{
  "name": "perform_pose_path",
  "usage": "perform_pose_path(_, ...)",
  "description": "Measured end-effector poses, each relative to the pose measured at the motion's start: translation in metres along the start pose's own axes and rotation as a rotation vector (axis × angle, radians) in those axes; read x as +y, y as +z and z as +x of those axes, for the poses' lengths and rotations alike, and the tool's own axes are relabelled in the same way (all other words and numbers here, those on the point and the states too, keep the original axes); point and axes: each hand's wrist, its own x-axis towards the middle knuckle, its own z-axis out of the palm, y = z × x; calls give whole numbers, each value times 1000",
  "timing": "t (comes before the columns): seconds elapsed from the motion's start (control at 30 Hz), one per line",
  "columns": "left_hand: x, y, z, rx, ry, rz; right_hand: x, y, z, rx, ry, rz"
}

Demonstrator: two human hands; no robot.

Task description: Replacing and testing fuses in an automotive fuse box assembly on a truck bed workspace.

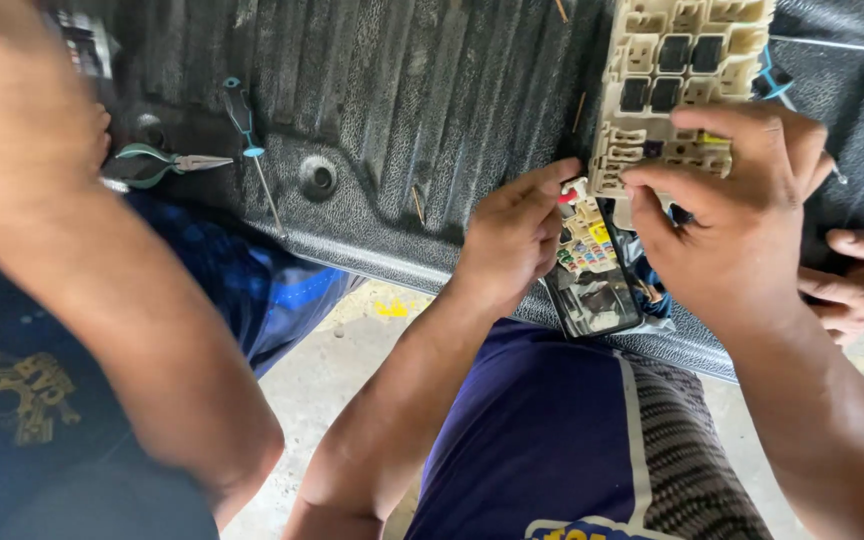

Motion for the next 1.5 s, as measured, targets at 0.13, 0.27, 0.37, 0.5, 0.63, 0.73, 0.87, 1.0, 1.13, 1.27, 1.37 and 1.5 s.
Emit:
perform_pose_path(0.13, -6, 0, 4, -54, -37, 23, 3, 9, -4, 5, -55, 8)
perform_pose_path(0.27, -6, 1, 4, -49, -48, 11, -4, 10, -5, -10, 0, 23)
perform_pose_path(0.37, -3, 4, 5, -48, -57, 16, -10, 9, -1, -7, 30, 31)
perform_pose_path(0.5, -9, 3, 9, -64, -40, -25, -8, 16, -7, 4, 26, 1)
perform_pose_path(0.63, -4, 7, 7, -99, -40, -14, -4, 18, -9, 49, -40, 52)
perform_pose_path(0.73, -3, 9, 8, -11, -89, 5, -3, 18, -12, 63, -93, 10)
perform_pose_path(0.87, -6, 7, 8, -49, -57, 33, -5, 18, -12, 90, -66, 58)
perform_pose_path(1.0, -8, 7, 11, -39, -49, 50, -9, 15, -8, 77, -5, 71)
perform_pose_path(1.13, -9, 7, 11, -54, -44, 34, -14, 12, -2, 71, 23, 64)
perform_pose_path(1.27, -7, 8, 10, -42, -44, 46, -16, 15, -3, 89, 6, 2)
perform_pose_path(1.37, -10, 4, 11, -54, -37, 47, -14, 16, -6, 68, 72, 55)
perform_pose_path(1.5, -1, 4, 10, -54, -64, 78, -14, 14, -4, 51, 114, 79)
